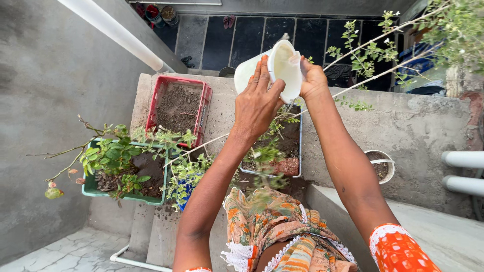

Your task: The person dips a plastic mug into a bucket of water and pours the water onto plants in several different containers.

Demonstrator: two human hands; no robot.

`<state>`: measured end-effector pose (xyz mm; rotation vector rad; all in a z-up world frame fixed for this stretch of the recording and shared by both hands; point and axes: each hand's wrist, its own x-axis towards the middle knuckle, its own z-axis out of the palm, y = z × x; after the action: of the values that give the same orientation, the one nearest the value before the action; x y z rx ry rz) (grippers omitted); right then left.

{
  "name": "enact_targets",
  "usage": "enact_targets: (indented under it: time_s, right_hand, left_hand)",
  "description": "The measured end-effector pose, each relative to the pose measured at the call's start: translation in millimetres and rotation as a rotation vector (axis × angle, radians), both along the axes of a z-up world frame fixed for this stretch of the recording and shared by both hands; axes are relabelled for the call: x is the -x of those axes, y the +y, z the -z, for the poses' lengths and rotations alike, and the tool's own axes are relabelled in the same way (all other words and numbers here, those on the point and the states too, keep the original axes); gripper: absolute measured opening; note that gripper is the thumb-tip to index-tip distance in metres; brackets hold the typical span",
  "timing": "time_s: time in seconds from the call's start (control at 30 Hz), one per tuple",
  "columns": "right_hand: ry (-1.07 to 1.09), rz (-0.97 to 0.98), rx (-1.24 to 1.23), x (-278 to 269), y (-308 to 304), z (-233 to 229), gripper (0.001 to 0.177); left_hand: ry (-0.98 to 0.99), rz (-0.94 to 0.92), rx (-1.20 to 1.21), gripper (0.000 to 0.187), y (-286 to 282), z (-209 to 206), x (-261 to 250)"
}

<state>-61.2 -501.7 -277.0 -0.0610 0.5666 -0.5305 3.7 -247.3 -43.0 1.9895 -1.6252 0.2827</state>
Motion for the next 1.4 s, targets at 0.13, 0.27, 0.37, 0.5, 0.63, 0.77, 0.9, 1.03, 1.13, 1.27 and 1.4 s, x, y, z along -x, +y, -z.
enact_targets:
  time_s: [0.13,0.27,0.37,0.5,0.63,0.77,0.9,1.03,1.13,1.27,1.4]
  right_hand:
    - [-0.019,-0.008,0.004,-19.6,5.1,2.9,0.022]
    - [-0.046,0.004,-0.076,-38.4,12.5,2.9,0.023]
    - [-0.038,-0.010,-0.099,-47.4,22.1,-0.4,0.026]
    - [-0.012,-0.014,-0.131,-55.1,36.2,-3.6,0.026]
    - [-0.027,-0.041,-0.096,-54.3,52.7,-3.6,0.024]
    - [-0.030,-0.049,-0.092,-47.6,72.0,0.0,0.023]
    - [-0.010,-0.028,-0.050,-40.4,92.5,7.7,0.022]
    - [0.024,-0.036,-0.071,-34.8,111.2,8.5,0.023]
    - [0.044,-0.034,-0.096,-31.7,127.4,6.5,0.023]
    - [0.016,-0.009,-0.100,-34.9,141.7,11.9,0.023]
    - [0.000,0.018,-0.094,-34.8,159.9,12.6,0.023]
  left_hand:
    - [0.023,-0.041,-0.003,0.038,8.4,-0.7,-8.8]
    - [0.026,-0.089,-0.017,0.036,18.0,-3.1,-16.6]
    - [0.029,-0.111,-0.019,0.037,28.4,-6.2,-19.8]
    - [0.026,-0.118,-0.004,0.037,43.6,-9.5,-21.8]
    - [0.030,-0.109,0.010,0.036,59.2,-11.5,-23.1]
    - [0.027,-0.093,-0.010,0.036,77.8,-12.4,-20.4]
    - [0.023,-0.070,-0.004,0.034,96.4,-13.0,-18.7]
    - [0.046,-0.055,-0.039,0.033,114.8,-15.3,-14.3]
    - [0.036,-0.043,-0.015,0.034,127.8,-14.7,-14.0]
    - [0.020,-0.044,-0.039,0.036,144.1,-14.6,-17.9]
    - [0.000,-0.019,-0.039,0.036,162.3,-14.5,-23.1]
